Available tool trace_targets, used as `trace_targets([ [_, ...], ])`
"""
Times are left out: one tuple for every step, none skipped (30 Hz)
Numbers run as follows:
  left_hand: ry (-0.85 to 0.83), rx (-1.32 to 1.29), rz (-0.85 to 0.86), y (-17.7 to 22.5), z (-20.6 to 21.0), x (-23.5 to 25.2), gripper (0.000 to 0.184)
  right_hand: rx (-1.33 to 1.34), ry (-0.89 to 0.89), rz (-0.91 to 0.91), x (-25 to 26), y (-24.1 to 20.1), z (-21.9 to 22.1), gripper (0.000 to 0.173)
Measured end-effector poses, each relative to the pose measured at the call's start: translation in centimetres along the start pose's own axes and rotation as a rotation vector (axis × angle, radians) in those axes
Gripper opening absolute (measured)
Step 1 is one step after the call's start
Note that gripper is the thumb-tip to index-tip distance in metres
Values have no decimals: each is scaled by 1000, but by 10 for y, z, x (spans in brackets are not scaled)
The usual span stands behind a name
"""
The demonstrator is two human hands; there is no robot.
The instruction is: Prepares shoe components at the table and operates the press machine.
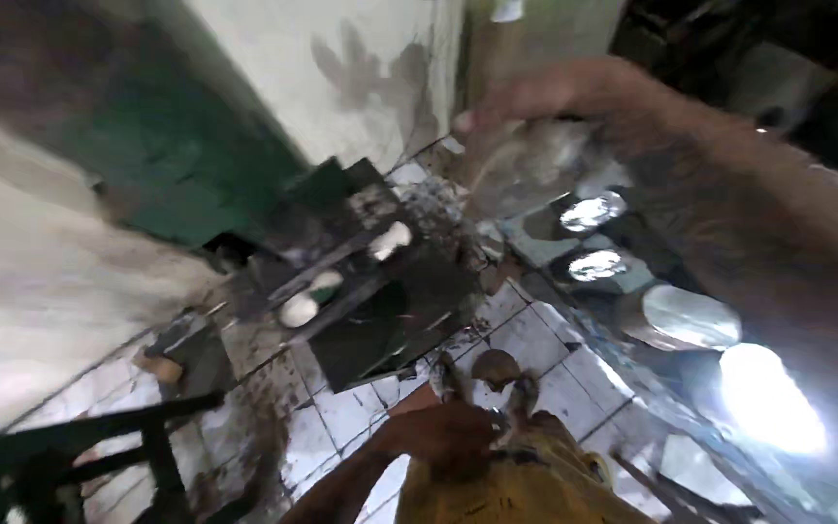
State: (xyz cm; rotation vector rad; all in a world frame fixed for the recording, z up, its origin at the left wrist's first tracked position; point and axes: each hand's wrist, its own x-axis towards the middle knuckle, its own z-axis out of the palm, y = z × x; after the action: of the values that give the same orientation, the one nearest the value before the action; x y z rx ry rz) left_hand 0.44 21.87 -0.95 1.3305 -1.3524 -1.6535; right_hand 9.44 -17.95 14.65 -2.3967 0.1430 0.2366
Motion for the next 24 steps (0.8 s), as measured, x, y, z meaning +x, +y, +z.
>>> trace_targets([
  [61, 51, -21, 4, -6, 14, 29, 17, -28, 14, -34, -5, 8, 74],
  [146, 140, -87, 9, -15, 30, 33, 16, -39, -3, -73, -1, 23, 74],
  [221, 224, -186, 17, -28, 50, 37, 19, -60, 6, -121, 8, 43, 75],
  [289, 290, -262, 23, -42, 75, 41, 24, -95, 23, -171, 22, 67, 74],
  [328, 348, -306, 29, -54, 101, 44, 32, -163, 80, -219, 38, 96, 75],
  [331, 399, -322, 30, -65, 131, 48, 49, -242, 136, -263, 60, 132, 81],
  [314, 447, -316, 31, -72, 164, 51, 58, -288, 202, -301, 83, 170, 85],
  [282, 514, -303, 35, -77, 199, 52, 67, -274, 289, -334, 106, 210, 83],
  [251, 606, -279, 43, -79, 236, 50, 89, -236, 402, -363, 130, 252, 84],
  [215, 706, -260, 51, -80, 272, 46, 102, -184, 523, -386, 152, 296, 83],
  [161, 799, -250, 59, -81, 305, 42, 127, -137, 623, -404, 171, 335, 80],
  [90, 873, -232, 66, -83, 335, 40, 145, -102, 682, -417, 188, 368, 77],
  [28, 947, -180, 67, -88, 363, 38, 149, -74, 717, -426, 201, 388, 74],
  [-26, 1007, -117, 67, -93, 385, 36, 152, -56, 738, -429, 208, 392, 71],
  [-84, 1059, -68, 68, -100, 401, 35, 165, -42, 748, -430, 212, 394, 71],
  [-148, 1098, -34, 66, -108, 412, 34, 173, -14, 753, -430, 215, 397, 72],
  [-198, 1123, -13, 60, -115, 421, 34, 179, 10, 767, -432, 220, 400, 75],
  [-237, 1132, -17, 55, -120, 429, 36, 189, 22, 780, -435, 225, 406, 79],
  [-264, 1139, -54, 53, -121, 431, 38, 205, 13, 796, -438, 230, 412, 82],
  [-283, 1145, -107, 55, -120, 431, 41, 218, 5, 818, -440, 235, 415, 84],
  [-300, 1157, -180, 58, -118, 431, 46, 218, 8, 832, -441, 239, 416, 84],
  [-313, 1167, -229, 58, -118, 429, 49, 218, 20, 840, -440, 238, 418, 84],
  [-326, 1185, -240, 51, -118, 426, 53, 213, 26, 847, -439, 234, 422, 85],
  [-329, 1202, -227, 44, -119, 425, 55, 189, 34, 848, -438, 232, 421, 86],
])
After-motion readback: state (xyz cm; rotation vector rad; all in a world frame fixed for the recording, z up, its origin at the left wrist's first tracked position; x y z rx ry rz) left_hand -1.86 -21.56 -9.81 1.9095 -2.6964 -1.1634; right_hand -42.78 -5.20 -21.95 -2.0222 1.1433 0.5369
